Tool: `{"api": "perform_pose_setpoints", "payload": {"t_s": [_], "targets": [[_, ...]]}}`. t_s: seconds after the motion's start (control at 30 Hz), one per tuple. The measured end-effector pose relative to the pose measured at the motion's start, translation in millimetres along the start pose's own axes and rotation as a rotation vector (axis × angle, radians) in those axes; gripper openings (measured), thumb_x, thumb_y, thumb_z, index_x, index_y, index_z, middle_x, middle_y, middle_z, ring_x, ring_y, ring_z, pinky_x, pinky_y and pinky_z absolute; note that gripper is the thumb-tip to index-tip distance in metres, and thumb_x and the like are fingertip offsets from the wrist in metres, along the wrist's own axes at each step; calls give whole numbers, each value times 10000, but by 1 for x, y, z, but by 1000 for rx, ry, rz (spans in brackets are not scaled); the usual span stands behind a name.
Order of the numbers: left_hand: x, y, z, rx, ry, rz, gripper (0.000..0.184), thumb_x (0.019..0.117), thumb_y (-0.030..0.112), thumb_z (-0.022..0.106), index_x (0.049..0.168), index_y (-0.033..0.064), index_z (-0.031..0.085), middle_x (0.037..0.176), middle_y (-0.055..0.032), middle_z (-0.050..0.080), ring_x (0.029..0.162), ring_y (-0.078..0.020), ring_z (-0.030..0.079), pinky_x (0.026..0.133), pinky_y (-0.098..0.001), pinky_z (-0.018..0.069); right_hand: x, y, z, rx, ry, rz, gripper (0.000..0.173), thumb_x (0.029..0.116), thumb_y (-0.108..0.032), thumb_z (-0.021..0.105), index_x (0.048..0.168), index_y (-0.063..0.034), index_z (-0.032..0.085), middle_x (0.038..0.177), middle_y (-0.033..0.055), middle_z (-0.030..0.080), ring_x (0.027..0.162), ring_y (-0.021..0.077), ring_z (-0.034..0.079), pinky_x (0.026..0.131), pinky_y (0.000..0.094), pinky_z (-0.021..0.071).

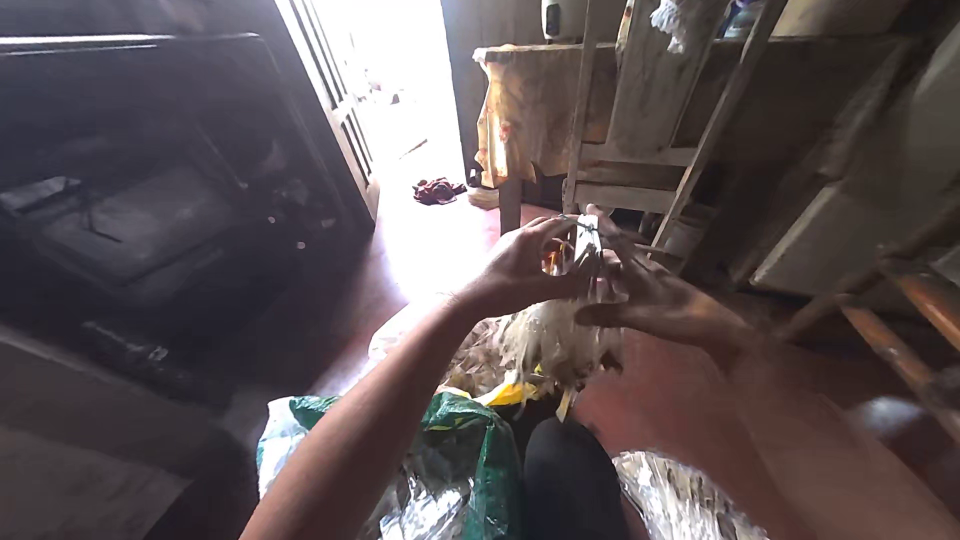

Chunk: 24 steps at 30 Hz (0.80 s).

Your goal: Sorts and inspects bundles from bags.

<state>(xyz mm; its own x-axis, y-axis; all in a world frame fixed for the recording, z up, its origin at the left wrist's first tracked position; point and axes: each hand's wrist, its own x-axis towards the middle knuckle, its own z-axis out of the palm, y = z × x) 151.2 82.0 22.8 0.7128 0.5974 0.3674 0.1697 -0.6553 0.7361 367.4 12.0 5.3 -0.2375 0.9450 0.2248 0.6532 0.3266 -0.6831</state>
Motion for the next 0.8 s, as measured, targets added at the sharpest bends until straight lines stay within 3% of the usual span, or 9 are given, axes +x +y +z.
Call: {"api": "perform_pose_setpoints", "payload": {"t_s": [0.1, 0.17, 0.23, 0.3, 0.4, 0.5, 0.57, 0.63, 0.8], "targets": [[5, -4, 8, -28, -52, 56, 766, 843, 99, 798, 1517, 45, 438, 1274, -87, 671, 1071, -108, 691, 944, -282, 575, -8, 3, -24, -40, 14, -267, 1049, 838, -517, 760, 1645, -129, 214, 1623, 54, 396, 1393, 97, 490, 1082, 282, 492], [12, -6, 13, -31, -109, 114, 926, 823, 115, 817, 1579, 17, 290, 1274, -93, 671, 1081, -79, 681, 962, -258, 560, -8, 3, -44, -109, -67, -396, 860, 919, -390, 717, 1620, -136, 287, 1538, 34, 480, 1260, 33, 571, 985, 211, 543], [17, -3, 17, -93, -144, 150, 983, 788, 87, 844, 1575, -10, 263, 1241, -86, 681, 1081, -53, 674, 970, -238, 555, -10, 0, -57, -199, -127, -480, 654, 911, -238, 703, 1523, -147, 491, 1489, 55, 523, 1275, 57, 564, 991, 213, 532], [21, 1, 27, -195, -190, 171, 977, 776, 30, 826, 1557, -31, 242, 1199, -57, 682, 1076, -46, 672, 971, -229, 561, -23, -9, -55, -300, -70, -468, 442, 872, -152, 725, 1309, -142, 660, 1291, 56, 619, 1162, 88, 611, 949, 232, 541], [27, 2, 51, -292, -278, 173, 1087, 782, 30, 829, 1597, -7, 111, 1300, -115, 659, 1185, -142, 671, 1052, -287, 550, -66, -43, -17, -483, 183, -119, 175, 848, -19, 782, 1006, -54, 713, 924, 79, 682, 806, 104, 645, 732, 215, 503], [15, 6, 61, 141, -272, 108, 1006, 876, 319, 794, 1636, 133, 161, 1440, -32, 601, 1270, -72, 600, 1053, -265, 500, -85, -39, -22, -662, 77, 62, 171, 893, 33, 720, 1057, -14, 706, 945, 115, 696, 835, 187, 671, 779, 305, 521], [-5, -4, 55, 291, -274, 76, 838, 952, 317, 708, 1637, 209, 238, 1482, -17, 566, 1288, -115, 581, 1054, -346, 490, -89, 16, -57, -652, -64, -114, 270, 828, -45, 735, 1093, -76, 695, 948, 68, 680, 846, 201, 678, 765, 392, 561], [-31, -30, 36, 371, -242, 73, 689, 978, 346, 659, 1591, 256, 358, 1432, 34, 603, 1255, -85, 606, 1041, -340, 518, -98, 71, -68, -564, -141, -31, 327, 805, -19, 789, 1114, -93, 710, 990, 75, 705, 882, 237, 697, 797, 486, 572], [-115, -101, -21, 372, -123, -177, 559, 984, 387, 610, 1481, 146, 522, 1403, -37, 630, 1228, -158, 648, 1018, -382, 563, -138, 191, -46, -515, -292, 470, 218, 899, 40, 723, 1110, -15, 714, 1044, 179, 722, 1001, 370, 692, 939, 596, 515]]}}
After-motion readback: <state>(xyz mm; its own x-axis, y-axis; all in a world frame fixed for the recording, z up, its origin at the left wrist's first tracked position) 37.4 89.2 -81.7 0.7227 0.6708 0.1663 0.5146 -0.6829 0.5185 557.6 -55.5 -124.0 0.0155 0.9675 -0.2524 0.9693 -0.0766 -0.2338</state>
